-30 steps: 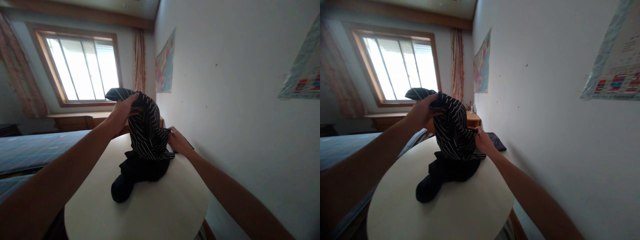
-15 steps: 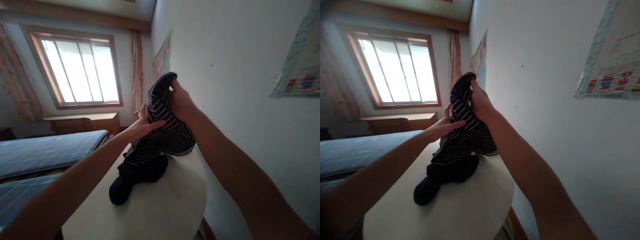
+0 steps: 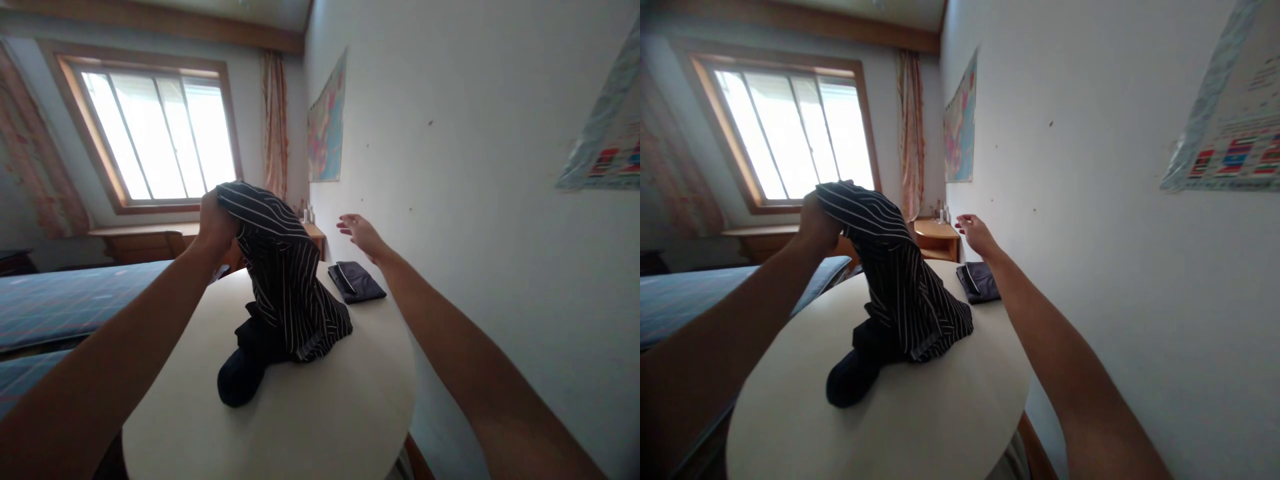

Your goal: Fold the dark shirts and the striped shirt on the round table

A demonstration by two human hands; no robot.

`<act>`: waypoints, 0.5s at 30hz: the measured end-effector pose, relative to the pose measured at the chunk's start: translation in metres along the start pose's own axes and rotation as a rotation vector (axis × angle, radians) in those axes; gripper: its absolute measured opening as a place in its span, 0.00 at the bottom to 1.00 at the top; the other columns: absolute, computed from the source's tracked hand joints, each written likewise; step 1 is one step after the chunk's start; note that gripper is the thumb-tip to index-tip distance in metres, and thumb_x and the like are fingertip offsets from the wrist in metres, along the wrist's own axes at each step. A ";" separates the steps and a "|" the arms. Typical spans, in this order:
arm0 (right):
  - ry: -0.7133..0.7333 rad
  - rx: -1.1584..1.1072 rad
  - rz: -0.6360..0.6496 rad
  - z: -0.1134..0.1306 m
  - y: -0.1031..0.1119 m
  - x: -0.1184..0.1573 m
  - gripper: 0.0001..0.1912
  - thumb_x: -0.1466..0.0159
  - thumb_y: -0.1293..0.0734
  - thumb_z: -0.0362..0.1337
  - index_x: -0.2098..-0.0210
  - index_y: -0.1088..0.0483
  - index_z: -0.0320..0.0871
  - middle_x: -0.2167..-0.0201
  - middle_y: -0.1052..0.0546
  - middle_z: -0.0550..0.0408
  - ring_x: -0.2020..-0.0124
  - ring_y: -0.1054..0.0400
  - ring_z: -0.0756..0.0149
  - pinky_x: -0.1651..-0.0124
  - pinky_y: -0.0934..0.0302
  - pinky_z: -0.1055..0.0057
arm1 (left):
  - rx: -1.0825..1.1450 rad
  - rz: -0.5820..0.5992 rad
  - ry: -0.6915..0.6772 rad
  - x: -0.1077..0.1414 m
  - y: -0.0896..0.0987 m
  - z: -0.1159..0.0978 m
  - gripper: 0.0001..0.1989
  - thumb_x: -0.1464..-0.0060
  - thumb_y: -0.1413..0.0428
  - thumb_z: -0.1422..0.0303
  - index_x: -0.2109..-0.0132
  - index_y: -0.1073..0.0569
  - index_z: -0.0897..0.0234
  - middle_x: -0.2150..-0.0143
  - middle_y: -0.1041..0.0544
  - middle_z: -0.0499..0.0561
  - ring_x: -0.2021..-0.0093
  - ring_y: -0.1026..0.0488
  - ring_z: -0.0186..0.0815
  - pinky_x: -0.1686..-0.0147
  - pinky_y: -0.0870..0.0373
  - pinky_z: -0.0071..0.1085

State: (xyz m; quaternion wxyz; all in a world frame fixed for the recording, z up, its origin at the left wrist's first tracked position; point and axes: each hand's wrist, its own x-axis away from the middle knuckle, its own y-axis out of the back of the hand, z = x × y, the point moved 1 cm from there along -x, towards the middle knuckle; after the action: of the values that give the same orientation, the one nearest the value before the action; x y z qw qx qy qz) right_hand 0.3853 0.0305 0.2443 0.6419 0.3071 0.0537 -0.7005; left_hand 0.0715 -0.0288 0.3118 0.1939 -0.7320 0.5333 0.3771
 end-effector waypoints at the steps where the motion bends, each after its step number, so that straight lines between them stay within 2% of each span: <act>1: -0.057 0.180 -0.017 -0.024 0.001 0.001 0.20 0.30 0.44 0.44 0.46 0.35 0.39 0.46 0.26 0.41 0.49 0.31 0.62 0.46 0.39 0.64 | -0.090 0.005 -0.055 0.002 0.003 0.002 0.08 0.48 0.45 0.62 0.63 0.26 0.60 0.57 0.22 0.46 0.48 0.30 0.42 0.45 0.34 0.44; 3: -0.154 0.577 0.043 -0.070 0.002 0.010 0.20 0.30 0.42 0.40 0.42 0.36 0.39 0.43 0.27 0.42 0.46 0.32 0.63 0.44 0.41 0.69 | -0.234 0.106 -0.164 0.013 0.002 0.008 0.06 0.52 0.44 0.64 0.67 0.25 0.60 0.56 0.21 0.50 0.50 0.28 0.45 0.44 0.35 0.46; 5: -0.221 0.660 0.086 -0.111 0.001 0.025 0.23 0.34 0.36 0.38 0.42 0.34 0.36 0.43 0.28 0.38 0.43 0.33 0.58 0.41 0.43 0.68 | -0.336 0.451 -0.133 0.035 -0.005 0.019 0.08 0.56 0.43 0.64 0.67 0.23 0.61 0.56 0.21 0.53 0.51 0.26 0.47 0.44 0.34 0.44; 8: -0.309 0.731 0.092 -0.158 -0.003 0.052 0.30 0.37 0.32 0.41 0.40 0.34 0.32 0.43 0.29 0.32 0.42 0.33 0.50 0.40 0.43 0.63 | -0.521 1.041 0.089 0.077 -0.015 0.038 0.17 0.57 0.39 0.58 0.59 0.20 0.59 0.52 0.21 0.54 0.49 0.26 0.49 0.45 0.33 0.42; 9: -0.333 0.747 0.085 -0.170 -0.005 0.059 0.31 0.39 0.31 0.42 0.40 0.34 0.32 0.44 0.28 0.32 0.42 0.34 0.49 0.41 0.42 0.61 | -0.536 1.134 0.127 0.089 -0.017 0.042 0.19 0.57 0.37 0.55 0.57 0.19 0.58 0.53 0.20 0.54 0.52 0.24 0.49 0.48 0.30 0.41; 11: -0.362 0.768 0.061 -0.188 -0.010 0.070 0.28 0.41 0.29 0.42 0.43 0.30 0.37 0.44 0.27 0.37 0.42 0.34 0.49 0.41 0.42 0.61 | -0.637 1.227 0.169 0.104 -0.017 0.048 0.21 0.52 0.39 0.51 0.54 0.19 0.56 0.55 0.18 0.53 0.56 0.22 0.46 0.53 0.28 0.39; 13: -0.376 0.775 0.022 -0.200 -0.015 0.075 0.20 0.40 0.30 0.38 0.49 0.25 0.42 0.46 0.26 0.41 0.43 0.33 0.51 0.41 0.42 0.60 | -0.819 1.166 0.142 0.108 -0.016 0.050 0.23 0.43 0.46 0.50 0.48 0.21 0.56 0.52 0.19 0.56 0.53 0.22 0.47 0.51 0.29 0.40; 15: -0.379 0.763 -0.024 -0.205 -0.018 0.075 0.14 0.39 0.33 0.35 0.53 0.23 0.42 0.49 0.24 0.42 0.46 0.31 0.51 0.44 0.40 0.60 | -0.989 1.050 0.106 0.103 -0.013 0.051 0.26 0.39 0.51 0.50 0.43 0.24 0.59 0.48 0.21 0.60 0.48 0.25 0.53 0.48 0.33 0.48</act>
State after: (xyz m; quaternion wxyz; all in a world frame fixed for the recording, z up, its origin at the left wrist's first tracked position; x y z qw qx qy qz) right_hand 0.4440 0.0652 0.0362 0.4725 0.3878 -0.3247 -0.7217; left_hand 0.0810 -0.0546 0.1995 -0.3929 -0.3988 0.5902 0.5816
